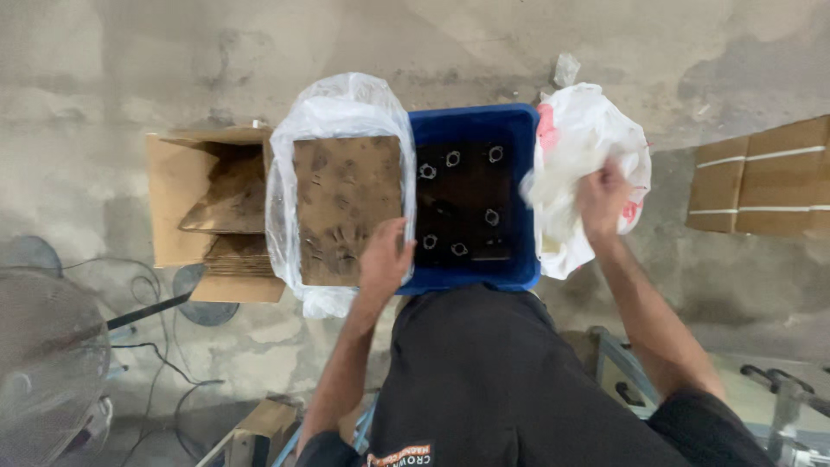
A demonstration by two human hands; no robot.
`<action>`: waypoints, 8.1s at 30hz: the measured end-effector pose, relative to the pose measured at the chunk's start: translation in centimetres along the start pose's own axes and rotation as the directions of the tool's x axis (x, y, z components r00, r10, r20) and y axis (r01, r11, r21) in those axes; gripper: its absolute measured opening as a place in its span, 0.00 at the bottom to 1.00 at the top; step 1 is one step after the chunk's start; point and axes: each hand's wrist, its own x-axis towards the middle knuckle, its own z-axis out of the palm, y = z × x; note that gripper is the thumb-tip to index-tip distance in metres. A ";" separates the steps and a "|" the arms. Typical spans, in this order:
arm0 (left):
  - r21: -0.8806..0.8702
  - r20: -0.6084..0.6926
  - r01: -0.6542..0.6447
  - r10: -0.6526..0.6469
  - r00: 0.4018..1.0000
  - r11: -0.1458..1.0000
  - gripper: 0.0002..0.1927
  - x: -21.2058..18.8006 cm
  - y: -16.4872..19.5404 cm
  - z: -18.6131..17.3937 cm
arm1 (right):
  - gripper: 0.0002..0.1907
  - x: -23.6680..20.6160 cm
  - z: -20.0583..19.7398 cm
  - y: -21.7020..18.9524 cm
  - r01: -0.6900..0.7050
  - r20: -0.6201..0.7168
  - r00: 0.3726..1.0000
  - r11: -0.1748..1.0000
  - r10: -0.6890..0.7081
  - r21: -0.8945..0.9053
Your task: The person unwraps plastic film from spools of white material in a box and places the unwrapped spools into a blue bin. They carry the spools to a multi-station twisting machine, seat each spool onto a station, pull the machine lever, and use scissors to trim ends before loading more spools.
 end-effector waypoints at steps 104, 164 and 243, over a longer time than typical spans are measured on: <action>0.715 0.283 0.257 -0.605 0.744 0.650 0.32 7.9 -12.7 28.6 | 0.21 -7.1 4.5 6.1 -0.641 0.385 0.743 0.746 0.547 0.178; 0.081 0.012 0.744 -0.747 0.664 0.663 0.25 7.8 -10.6 23.8 | 0.24 -14.0 0.6 4.6 -0.733 0.396 0.679 0.602 0.618 0.318; -0.139 0.984 -0.722 0.175 -0.025 0.678 0.21 -48.0 32.5 50.0 | 0.22 -69.0 -44.3 14.3 -0.376 -0.584 -0.160 0.498 0.796 0.781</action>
